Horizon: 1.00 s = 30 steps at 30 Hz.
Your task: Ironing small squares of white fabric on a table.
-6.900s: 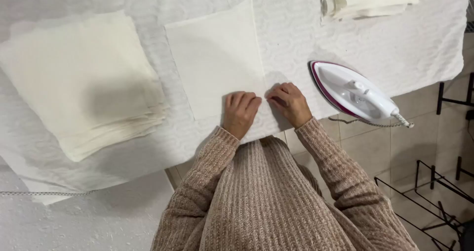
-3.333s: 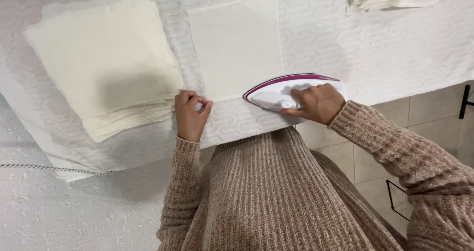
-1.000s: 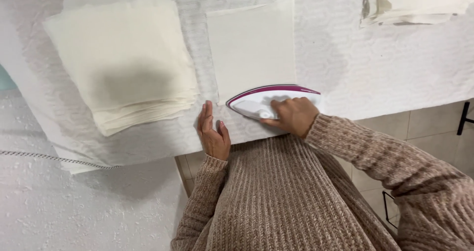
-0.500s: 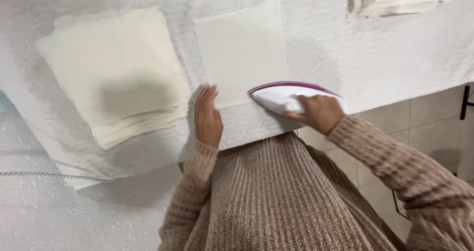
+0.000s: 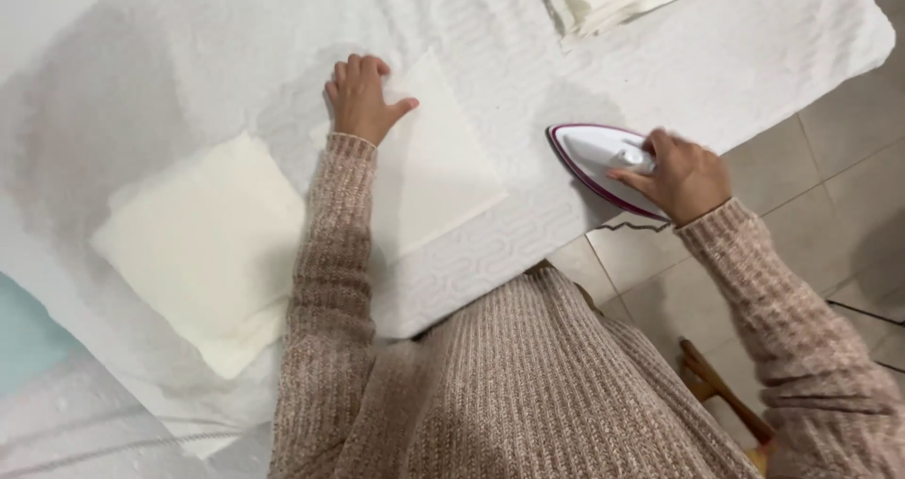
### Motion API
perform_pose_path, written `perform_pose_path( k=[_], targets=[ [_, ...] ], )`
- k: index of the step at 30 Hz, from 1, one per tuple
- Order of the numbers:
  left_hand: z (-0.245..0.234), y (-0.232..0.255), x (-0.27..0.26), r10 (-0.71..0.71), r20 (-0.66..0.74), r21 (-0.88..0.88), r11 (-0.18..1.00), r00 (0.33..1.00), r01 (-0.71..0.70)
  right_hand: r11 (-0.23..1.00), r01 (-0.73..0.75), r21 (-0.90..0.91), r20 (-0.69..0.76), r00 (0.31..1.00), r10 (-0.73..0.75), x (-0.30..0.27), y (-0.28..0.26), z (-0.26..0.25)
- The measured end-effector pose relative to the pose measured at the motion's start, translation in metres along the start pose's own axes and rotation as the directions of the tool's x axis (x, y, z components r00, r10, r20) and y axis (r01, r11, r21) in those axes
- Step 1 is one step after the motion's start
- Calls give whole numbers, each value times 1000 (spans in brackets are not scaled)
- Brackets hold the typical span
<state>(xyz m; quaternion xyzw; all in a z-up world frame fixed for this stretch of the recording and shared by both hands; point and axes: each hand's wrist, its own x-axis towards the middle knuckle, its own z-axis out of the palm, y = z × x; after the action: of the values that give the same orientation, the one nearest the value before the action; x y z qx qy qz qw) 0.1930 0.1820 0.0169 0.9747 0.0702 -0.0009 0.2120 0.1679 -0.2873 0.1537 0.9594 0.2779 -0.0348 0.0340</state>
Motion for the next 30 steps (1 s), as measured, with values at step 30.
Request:
perform_pose_path(
  k=[30],
  targets=[
    [-114,227,221,236,-241,-640,691,941,-337,583,-336,740,317,938,139,216,60,-121]
  ],
)
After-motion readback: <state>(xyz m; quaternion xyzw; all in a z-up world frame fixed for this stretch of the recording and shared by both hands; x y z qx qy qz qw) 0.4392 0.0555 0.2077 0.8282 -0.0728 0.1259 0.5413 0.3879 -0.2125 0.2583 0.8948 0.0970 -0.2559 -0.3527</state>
